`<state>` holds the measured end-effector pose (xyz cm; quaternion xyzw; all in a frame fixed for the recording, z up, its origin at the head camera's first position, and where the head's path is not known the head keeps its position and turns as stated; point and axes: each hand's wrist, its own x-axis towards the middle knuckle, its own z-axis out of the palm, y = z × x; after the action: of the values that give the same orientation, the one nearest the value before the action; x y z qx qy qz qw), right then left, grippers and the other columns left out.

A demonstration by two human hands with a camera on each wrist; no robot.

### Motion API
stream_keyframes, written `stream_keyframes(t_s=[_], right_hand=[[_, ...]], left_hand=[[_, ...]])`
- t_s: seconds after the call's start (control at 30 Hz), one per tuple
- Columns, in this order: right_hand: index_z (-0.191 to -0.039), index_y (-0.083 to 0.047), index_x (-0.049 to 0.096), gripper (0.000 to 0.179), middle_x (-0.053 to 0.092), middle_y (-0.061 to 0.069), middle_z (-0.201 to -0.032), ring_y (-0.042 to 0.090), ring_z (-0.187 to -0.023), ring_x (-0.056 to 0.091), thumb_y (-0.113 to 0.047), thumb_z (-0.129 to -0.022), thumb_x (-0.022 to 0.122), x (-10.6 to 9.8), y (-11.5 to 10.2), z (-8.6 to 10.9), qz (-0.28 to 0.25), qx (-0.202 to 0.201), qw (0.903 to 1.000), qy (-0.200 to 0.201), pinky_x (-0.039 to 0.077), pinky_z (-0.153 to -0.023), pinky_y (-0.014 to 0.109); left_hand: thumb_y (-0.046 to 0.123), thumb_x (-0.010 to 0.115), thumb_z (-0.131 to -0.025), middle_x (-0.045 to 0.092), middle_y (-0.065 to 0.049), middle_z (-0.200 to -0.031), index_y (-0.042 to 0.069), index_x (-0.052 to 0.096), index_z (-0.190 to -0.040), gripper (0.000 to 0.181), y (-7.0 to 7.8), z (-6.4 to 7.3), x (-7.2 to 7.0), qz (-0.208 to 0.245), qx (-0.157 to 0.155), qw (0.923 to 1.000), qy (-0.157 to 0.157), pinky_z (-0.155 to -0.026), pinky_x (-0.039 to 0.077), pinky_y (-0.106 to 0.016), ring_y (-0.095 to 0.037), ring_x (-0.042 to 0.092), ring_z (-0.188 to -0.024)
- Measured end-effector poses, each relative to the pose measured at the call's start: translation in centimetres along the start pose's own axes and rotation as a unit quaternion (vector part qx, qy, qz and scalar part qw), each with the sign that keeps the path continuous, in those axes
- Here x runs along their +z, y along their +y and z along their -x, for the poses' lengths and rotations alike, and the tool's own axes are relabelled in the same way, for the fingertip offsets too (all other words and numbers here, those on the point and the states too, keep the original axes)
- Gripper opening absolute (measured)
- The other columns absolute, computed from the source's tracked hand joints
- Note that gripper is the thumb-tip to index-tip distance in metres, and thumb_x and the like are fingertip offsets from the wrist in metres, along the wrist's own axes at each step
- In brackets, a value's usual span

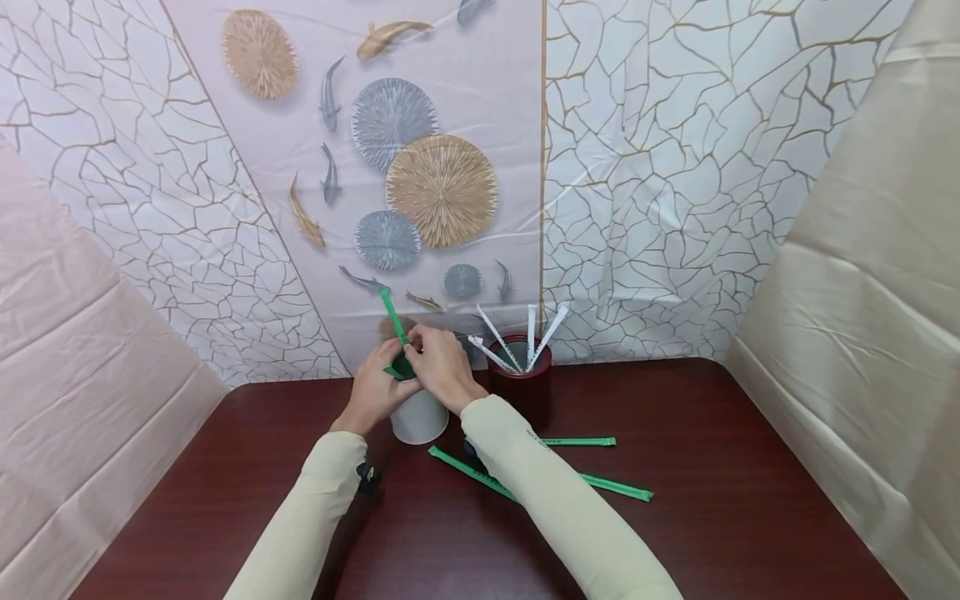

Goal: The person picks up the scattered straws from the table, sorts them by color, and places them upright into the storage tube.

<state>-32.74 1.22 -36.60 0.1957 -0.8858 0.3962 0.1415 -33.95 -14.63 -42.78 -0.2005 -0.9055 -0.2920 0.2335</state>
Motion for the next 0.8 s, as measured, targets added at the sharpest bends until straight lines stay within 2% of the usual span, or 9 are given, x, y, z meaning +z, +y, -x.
stream_keyframes(t_s=[0.13, 0.27, 0.43, 0.57, 0.63, 0.73, 0.8], right_hand=[[-0.123, -0.003, 0.072, 0.023, 0.073, 0.012, -0.117, 0.029, -0.11, 0.068, -0.016, -0.105, 0.067, -0.4, -0.3, 0.0, 0.012, -0.002, 0.9999, -0.004, 0.057, -0.092, 0.044], [-0.124, -0.001, 0.071, 0.023, 0.073, 0.013, -0.115, 0.029, -0.107, 0.07, -0.014, -0.105, 0.066, -1.8, -1.1, 1.1, 0.017, -0.021, 0.9996, -0.001, 0.059, -0.087, 0.042], [-0.123, 0.0, 0.072, 0.023, 0.075, 0.012, -0.11, 0.026, -0.099, 0.072, -0.012, -0.104, 0.067, -5.7, -1.7, 3.2, 0.002, -0.064, 0.9978, 0.02, 0.06, -0.084, 0.04], [-0.12, -0.002, 0.073, 0.022, 0.077, 0.01, -0.106, 0.023, -0.094, 0.072, -0.014, -0.103, 0.07, -9.7, -1.3, 5.1, -0.003, -0.067, 0.9973, 0.029, 0.059, -0.083, 0.039], [-0.117, -0.004, 0.074, 0.019, 0.077, 0.008, -0.102, 0.021, -0.09, 0.072, -0.016, -0.102, 0.071, -11.5, -0.7, 6.2, 0.002, -0.057, 0.9983, 0.012, 0.057, -0.08, 0.038], [-0.113, -0.007, 0.075, 0.016, 0.077, 0.004, -0.099, 0.017, -0.084, 0.07, -0.018, -0.102, 0.071, -14.0, 0.7, 7.8, 0.013, -0.03, 0.9989, -0.033, 0.054, -0.076, 0.037], [-0.112, -0.008, 0.075, 0.015, 0.077, 0.001, -0.099, 0.017, -0.088, 0.07, -0.019, -0.102, 0.071, -15.2, 2.0, 8.9, 0.02, -0.016, 0.9975, -0.066, 0.053, -0.079, 0.037]], left_hand=[[0.053, 0.076, -0.089, 0.064, -0.01, -0.144, 0.013, 0.064, -0.144, 0.07, 0.1, -0.3, 0.0, -0.001, 0.006, 1.0, -0.005, -0.099, 0.053, -0.058, -0.036, 0.06, -0.127], [0.052, 0.077, -0.088, 0.065, -0.011, -0.143, 0.013, 0.066, -0.143, 0.068, 0.2, -0.3, 0.1, 0.007, 0.008, 0.9999, -0.002, -0.101, 0.052, -0.06, -0.036, 0.059, -0.13], [0.053, 0.077, -0.088, 0.064, -0.014, -0.143, 0.007, 0.067, -0.141, 0.071, 0.2, -0.2, 0.3, 0.013, 0.01, 0.9998, 0.007, -0.102, 0.051, -0.06, -0.037, 0.059, -0.132], [0.056, 0.075, -0.088, 0.064, -0.013, -0.144, 0.006, 0.067, -0.14, 0.073, 0.2, -0.3, 0.4, 0.015, 0.013, 0.9997, 0.012, -0.099, 0.053, -0.061, -0.038, 0.061, -0.129], [0.056, 0.075, -0.087, 0.064, -0.014, -0.144, 0.006, 0.068, -0.14, 0.073, 0.2, -0.3, 0.4, 0.017, 0.01, 0.9997, 0.015, -0.097, 0.053, -0.063, -0.038, 0.061, -0.128], [0.055, 0.076, -0.087, 0.064, -0.015, -0.143, 0.006, 0.068, -0.139, 0.073, 0.2, -0.2, 0.3, 0.015, 0.01, 0.9997, 0.019, -0.096, 0.054, -0.063, -0.039, 0.061, -0.128], [0.054, 0.076, -0.087, 0.064, -0.016, -0.144, 0.005, 0.068, -0.139, 0.072, 0.2, -0.2, 0.2, 0.015, 0.01, 0.9997, 0.018, -0.097, 0.053, -0.064, -0.039, 0.061, -0.129]])
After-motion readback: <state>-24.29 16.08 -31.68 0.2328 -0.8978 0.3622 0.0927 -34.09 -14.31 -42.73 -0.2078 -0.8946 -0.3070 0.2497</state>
